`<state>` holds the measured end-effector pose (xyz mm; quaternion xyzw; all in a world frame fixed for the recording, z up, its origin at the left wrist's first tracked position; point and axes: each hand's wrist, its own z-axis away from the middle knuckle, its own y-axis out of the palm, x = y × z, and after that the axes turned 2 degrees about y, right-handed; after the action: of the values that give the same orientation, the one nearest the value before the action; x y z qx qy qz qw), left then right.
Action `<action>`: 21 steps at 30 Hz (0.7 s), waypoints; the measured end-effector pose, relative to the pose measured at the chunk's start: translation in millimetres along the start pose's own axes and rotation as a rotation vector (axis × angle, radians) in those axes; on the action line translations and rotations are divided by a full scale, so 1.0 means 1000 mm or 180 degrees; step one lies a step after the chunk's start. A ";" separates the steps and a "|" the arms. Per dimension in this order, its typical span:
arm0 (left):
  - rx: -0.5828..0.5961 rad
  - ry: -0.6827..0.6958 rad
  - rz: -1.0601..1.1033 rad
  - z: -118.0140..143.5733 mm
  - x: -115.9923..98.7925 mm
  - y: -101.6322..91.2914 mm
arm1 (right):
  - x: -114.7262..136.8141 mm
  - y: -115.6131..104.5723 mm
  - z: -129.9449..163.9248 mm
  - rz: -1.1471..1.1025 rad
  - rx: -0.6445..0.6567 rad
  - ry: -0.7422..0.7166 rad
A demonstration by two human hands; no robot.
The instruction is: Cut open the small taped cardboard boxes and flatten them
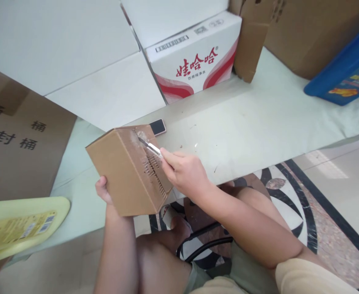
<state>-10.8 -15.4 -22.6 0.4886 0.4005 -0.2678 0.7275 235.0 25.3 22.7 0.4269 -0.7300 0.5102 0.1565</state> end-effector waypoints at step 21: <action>-0.0141 0.0180 -0.0038 -0.003 -0.008 0.016 | 0.003 -0.009 0.000 -0.0936 0.0553 0.0333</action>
<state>-3.4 -6.9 -8.3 0.4774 0.4296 -0.2493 0.7248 240.6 23.0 29.9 0.5138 -0.6038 0.5645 0.2298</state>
